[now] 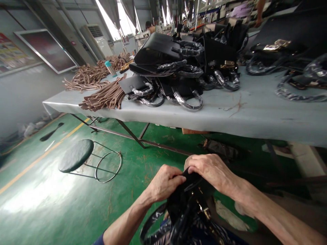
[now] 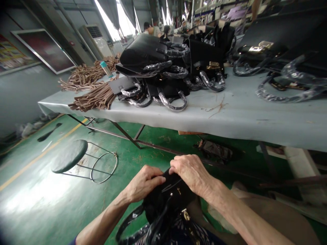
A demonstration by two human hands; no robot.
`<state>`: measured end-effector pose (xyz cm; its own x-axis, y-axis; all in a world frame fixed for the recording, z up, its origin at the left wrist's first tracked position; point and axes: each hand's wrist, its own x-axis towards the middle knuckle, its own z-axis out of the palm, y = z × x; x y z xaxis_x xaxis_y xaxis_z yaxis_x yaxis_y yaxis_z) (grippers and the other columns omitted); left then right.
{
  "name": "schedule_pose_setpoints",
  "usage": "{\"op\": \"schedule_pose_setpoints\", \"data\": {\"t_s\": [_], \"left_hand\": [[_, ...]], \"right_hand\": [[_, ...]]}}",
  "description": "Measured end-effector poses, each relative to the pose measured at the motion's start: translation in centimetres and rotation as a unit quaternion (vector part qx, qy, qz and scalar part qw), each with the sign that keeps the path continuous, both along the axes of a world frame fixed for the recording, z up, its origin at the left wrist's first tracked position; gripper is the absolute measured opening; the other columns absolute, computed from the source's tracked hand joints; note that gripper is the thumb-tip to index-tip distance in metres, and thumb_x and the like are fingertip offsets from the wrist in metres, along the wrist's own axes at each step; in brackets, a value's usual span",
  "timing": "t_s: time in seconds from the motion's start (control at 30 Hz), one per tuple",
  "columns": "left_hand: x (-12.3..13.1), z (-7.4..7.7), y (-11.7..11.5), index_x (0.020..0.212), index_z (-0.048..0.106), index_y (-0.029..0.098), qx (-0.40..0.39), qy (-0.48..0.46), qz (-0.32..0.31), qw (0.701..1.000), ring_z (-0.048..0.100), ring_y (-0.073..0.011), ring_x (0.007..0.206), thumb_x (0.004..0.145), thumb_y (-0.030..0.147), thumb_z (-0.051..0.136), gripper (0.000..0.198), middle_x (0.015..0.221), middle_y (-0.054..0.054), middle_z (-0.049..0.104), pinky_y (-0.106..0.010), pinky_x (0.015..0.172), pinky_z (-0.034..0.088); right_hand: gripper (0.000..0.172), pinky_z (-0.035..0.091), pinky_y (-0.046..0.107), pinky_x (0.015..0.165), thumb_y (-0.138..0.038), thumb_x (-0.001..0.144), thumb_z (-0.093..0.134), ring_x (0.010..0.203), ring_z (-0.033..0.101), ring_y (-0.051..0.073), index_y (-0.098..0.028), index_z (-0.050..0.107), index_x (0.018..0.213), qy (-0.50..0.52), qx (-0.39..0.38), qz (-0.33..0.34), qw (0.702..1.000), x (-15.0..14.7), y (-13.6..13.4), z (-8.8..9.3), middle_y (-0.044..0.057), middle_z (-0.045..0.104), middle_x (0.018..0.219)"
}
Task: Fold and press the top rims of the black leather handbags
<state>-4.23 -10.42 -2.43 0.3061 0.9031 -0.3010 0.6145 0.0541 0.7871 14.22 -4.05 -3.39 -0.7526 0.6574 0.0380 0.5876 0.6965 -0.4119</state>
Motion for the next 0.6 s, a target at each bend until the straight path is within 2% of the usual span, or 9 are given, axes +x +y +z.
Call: {"op": "schedule_pose_setpoints", "data": {"t_s": [0.13,0.27,0.4,0.5,0.6], "left_hand": [[-0.2,0.1,0.2,0.057,0.042,0.014,-0.006,0.008,-0.009,1.0,0.03,-0.0067,0.054,0.081,0.029,0.043,0.028,0.057,0.005,0.036,-0.022,0.05,0.022],[-0.1,0.2,0.2,0.06,0.048,0.013,-0.015,0.013,-0.025,0.999,0.032,-0.007,0.055,0.081,0.029,0.042,0.027,0.06,0.004,0.04,-0.021,0.051,0.024],[0.1,0.4,-0.2,0.061,0.046,0.014,-0.012,0.031,-0.022,0.999,0.034,-0.0074,0.056,0.083,0.03,0.039,0.028,0.062,0.004,0.042,-0.021,0.052,0.025],[0.3,0.9,-0.4,0.064,0.047,0.014,-0.001,0.057,-0.026,0.998,0.038,-0.0079,0.058,0.085,0.03,0.035,0.029,0.065,0.003,0.047,-0.02,0.054,0.027],[0.4,1.1,-0.4,0.063,0.045,0.015,0.006,0.071,-0.047,0.996,0.038,-0.0079,0.057,0.085,0.028,0.035,0.028,0.063,0.003,0.046,-0.021,0.055,0.027]], "right_hand": [[0.026,0.034,0.025,0.055,-0.026,0.087,0.043,0.068,0.061,0.017,-0.022,0.064,0.072,-0.075,0.047,-0.013,0.996,0.7,0.7,0.3,0.002,0.066,0.072],[0.023,0.029,0.026,0.053,-0.025,0.085,0.046,0.069,0.062,0.018,-0.022,0.063,0.07,-0.123,0.043,-0.009,0.991,1.3,1.2,1.0,0.002,0.067,0.07],[0.019,0.026,0.026,0.052,-0.024,0.081,0.05,0.067,0.062,0.018,-0.022,0.063,0.068,-0.152,0.041,-0.061,0.986,2.6,1.8,1.4,0.003,0.066,0.066],[0.022,0.027,0.026,0.052,-0.027,0.079,0.051,0.068,0.062,0.019,-0.021,0.062,0.061,-0.183,-0.006,-0.11,0.977,3.5,2.0,2.0,0.004,0.065,0.067],[0.021,0.029,0.024,0.051,-0.024,0.078,0.049,0.067,0.061,0.017,-0.022,0.062,0.062,-0.18,-0.093,-0.134,0.97,4.0,2.0,2.4,0.002,0.064,0.066]]}}
